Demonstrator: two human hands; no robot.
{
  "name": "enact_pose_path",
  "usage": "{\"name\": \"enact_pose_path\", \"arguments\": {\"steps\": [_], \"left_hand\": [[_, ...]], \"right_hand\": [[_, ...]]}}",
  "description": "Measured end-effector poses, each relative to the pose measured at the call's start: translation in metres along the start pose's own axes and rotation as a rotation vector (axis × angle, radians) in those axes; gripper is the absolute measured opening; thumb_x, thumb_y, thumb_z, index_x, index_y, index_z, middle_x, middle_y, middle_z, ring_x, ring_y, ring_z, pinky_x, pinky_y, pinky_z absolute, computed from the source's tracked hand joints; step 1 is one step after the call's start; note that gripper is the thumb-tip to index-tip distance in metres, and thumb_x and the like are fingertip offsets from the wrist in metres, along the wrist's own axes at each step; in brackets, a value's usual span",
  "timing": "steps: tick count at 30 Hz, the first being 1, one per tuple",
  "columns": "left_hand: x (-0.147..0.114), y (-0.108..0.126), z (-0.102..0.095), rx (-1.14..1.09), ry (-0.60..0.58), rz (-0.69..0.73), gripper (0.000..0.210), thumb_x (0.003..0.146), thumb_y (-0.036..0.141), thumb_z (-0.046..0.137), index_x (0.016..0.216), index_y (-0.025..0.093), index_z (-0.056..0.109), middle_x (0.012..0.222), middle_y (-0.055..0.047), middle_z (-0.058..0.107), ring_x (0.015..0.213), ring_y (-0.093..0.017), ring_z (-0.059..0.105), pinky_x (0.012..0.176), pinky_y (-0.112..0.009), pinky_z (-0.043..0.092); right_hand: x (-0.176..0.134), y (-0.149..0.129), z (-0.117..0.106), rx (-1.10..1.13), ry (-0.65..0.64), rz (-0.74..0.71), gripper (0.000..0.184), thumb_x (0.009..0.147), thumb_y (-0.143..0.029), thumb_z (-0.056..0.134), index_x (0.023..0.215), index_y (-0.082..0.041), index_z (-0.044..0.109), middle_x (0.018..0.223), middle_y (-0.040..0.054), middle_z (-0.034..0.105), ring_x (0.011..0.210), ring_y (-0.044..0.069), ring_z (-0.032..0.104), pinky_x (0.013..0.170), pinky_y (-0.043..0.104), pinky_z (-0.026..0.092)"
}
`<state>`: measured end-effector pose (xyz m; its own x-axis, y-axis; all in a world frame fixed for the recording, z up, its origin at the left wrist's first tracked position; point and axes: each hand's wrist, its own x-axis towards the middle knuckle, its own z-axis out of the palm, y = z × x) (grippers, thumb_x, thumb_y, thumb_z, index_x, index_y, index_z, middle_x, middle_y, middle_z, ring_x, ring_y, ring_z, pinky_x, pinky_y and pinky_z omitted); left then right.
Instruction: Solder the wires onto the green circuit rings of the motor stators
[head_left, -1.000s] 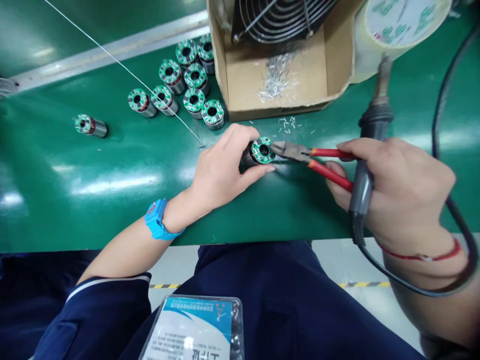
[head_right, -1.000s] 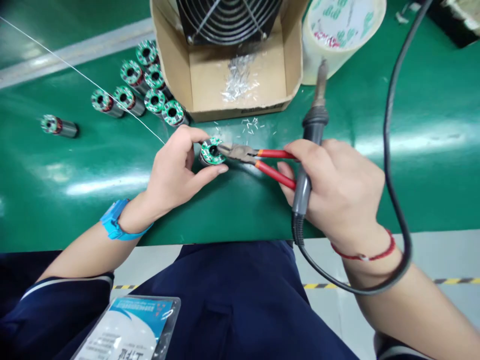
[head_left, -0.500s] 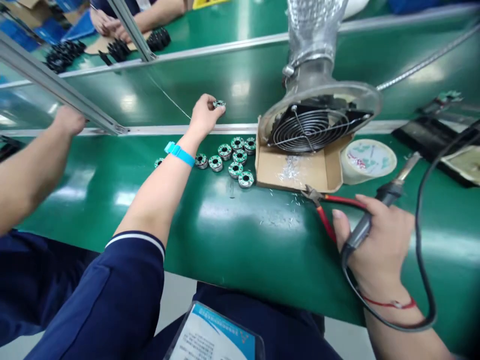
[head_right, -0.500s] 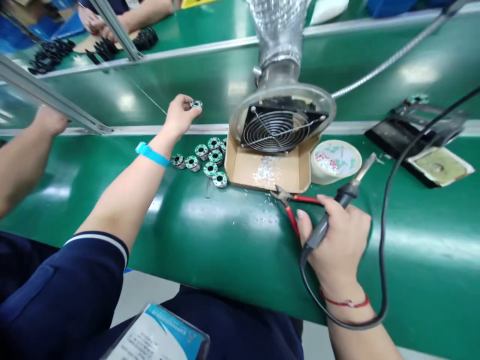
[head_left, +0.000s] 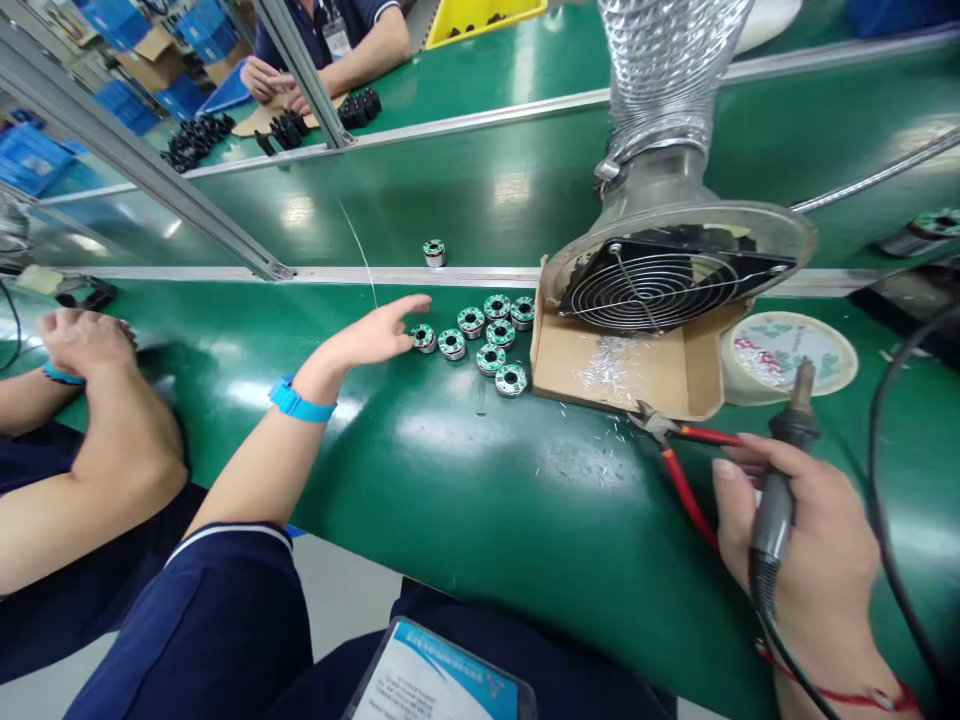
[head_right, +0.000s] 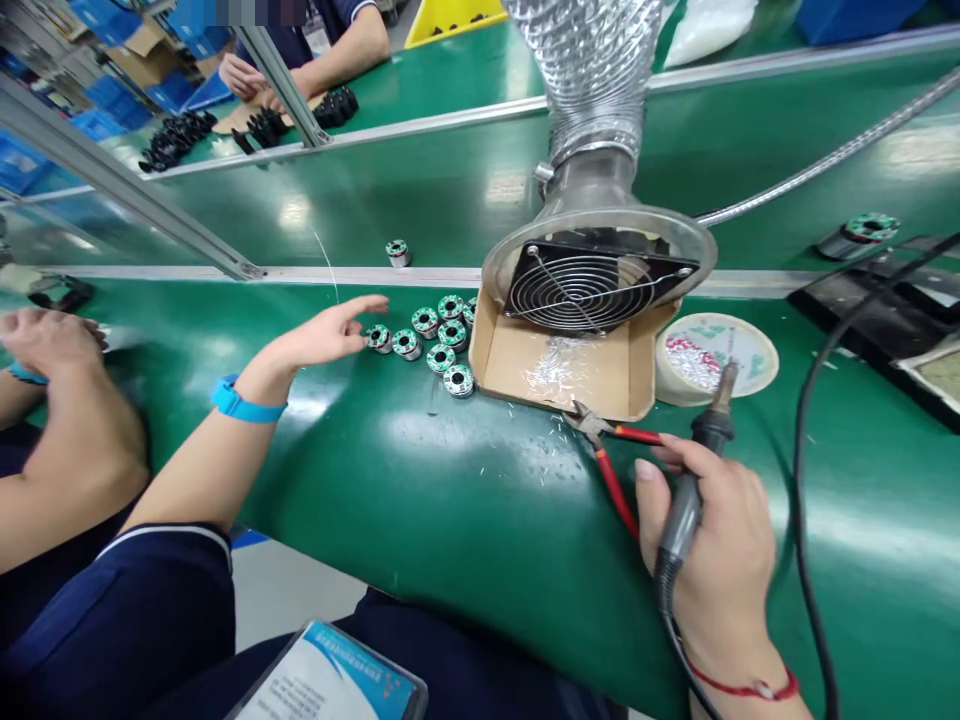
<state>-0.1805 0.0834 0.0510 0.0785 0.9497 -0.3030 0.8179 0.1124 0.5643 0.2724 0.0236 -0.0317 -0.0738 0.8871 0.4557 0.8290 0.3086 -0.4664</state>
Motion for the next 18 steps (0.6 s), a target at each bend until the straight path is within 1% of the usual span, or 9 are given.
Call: {"name": "enact_pose_path", "arguments": {"steps": [1, 4, 8, 11, 13, 15, 17, 18], "left_hand": [[-0.008, -0.001, 0.006, 0.013, -0.011, 0.036, 0.075, 0.078, 0.008, 0.053, 0.152, 0.016, 0.045, 0.146, -0.012, 0.059, 0.064, -0.008, 0.049, 0.069, -0.026, 0.049], [-0.023, -0.005, 0.021, 0.065, 0.044, 0.117, 0.057, 0.084, 0.013, 0.055, 0.141, 0.017, 0.057, 0.129, -0.009, 0.064, 0.067, -0.009, 0.047, 0.069, -0.026, 0.047], [-0.031, -0.011, 0.037, 0.046, 0.1, 0.139, 0.054, 0.084, 0.022, 0.071, 0.137, 0.017, 0.06, 0.115, -0.007, 0.062, 0.069, -0.01, 0.048, 0.071, -0.028, 0.047], [-0.038, -0.009, 0.052, 0.02, 0.188, 0.122, 0.042, 0.084, 0.022, 0.073, 0.124, 0.015, 0.064, 0.109, -0.006, 0.061, 0.074, -0.012, 0.049, 0.076, -0.029, 0.046], [-0.045, -0.003, 0.067, -0.015, 0.223, 0.111, 0.037, 0.084, 0.021, 0.075, 0.119, 0.015, 0.064, 0.107, -0.006, 0.061, 0.073, -0.011, 0.048, 0.073, -0.027, 0.045], [-0.055, 0.009, 0.085, -0.065, 0.222, 0.103, 0.037, 0.085, 0.024, 0.074, 0.119, 0.017, 0.062, 0.097, -0.003, 0.061, 0.066, -0.01, 0.045, 0.066, -0.025, 0.043], [-0.064, 0.026, 0.104, -0.217, 0.177, 0.124, 0.039, 0.086, 0.028, 0.074, 0.121, 0.018, 0.06, 0.087, -0.001, 0.06, 0.062, -0.009, 0.045, 0.059, -0.024, 0.041], [-0.068, 0.036, 0.113, -0.339, 0.135, 0.151, 0.04, 0.086, 0.029, 0.074, 0.121, 0.019, 0.059, 0.086, -0.001, 0.06, 0.062, -0.009, 0.046, 0.058, -0.023, 0.041]], "right_hand": [[-0.001, -0.001, -0.001, -0.001, 0.017, -0.026, 0.027, 0.084, -0.042, 0.06, 0.106, -0.028, 0.063, 0.085, 0.0064, 0.072, 0.078, 0.025, 0.069, 0.077, 0.041, 0.057], [-0.005, -0.002, -0.002, -0.008, 0.066, -0.08, 0.029, 0.086, -0.042, 0.06, 0.109, -0.024, 0.064, 0.087, 0.0072, 0.073, 0.079, 0.026, 0.071, 0.077, 0.041, 0.059], [-0.013, -0.001, -0.004, 0.004, 0.071, -0.016, 0.037, 0.086, -0.045, 0.059, 0.113, -0.021, 0.066, 0.095, 0.01, 0.076, 0.087, 0.028, 0.073, 0.085, 0.046, 0.06], [-0.014, -0.006, -0.01, 0.042, 0.114, 0.018, 0.039, 0.085, -0.046, 0.06, 0.113, -0.019, 0.069, 0.096, 0.0119, 0.077, 0.09, 0.029, 0.074, 0.087, 0.048, 0.06], [-0.013, -0.013, -0.016, 0.065, 0.153, -0.001, 0.036, 0.085, -0.044, 0.061, 0.109, -0.02, 0.071, 0.091, 0.0118, 0.078, 0.084, 0.029, 0.075, 0.082, 0.047, 0.061], [-0.014, -0.023, -0.023, 0.107, 0.176, -0.042, 0.03, 0.084, -0.039, 0.065, 0.107, -0.022, 0.072, 0.085, 0.0085, 0.078, 0.075, 0.026, 0.074, 0.074, 0.042, 0.061], [-0.017, -0.036, -0.029, 0.17, 0.185, -0.091, 0.025, 0.08, -0.032, 0.07, 0.105, -0.027, 0.073, 0.081, 0.004, 0.077, 0.067, 0.023, 0.072, 0.068, 0.039, 0.06], [-0.019, -0.043, -0.031, 0.204, 0.155, -0.078, 0.024, 0.08, -0.031, 0.071, 0.103, -0.029, 0.073, 0.082, 0.0024, 0.077, 0.067, 0.022, 0.073, 0.068, 0.038, 0.061]]}}
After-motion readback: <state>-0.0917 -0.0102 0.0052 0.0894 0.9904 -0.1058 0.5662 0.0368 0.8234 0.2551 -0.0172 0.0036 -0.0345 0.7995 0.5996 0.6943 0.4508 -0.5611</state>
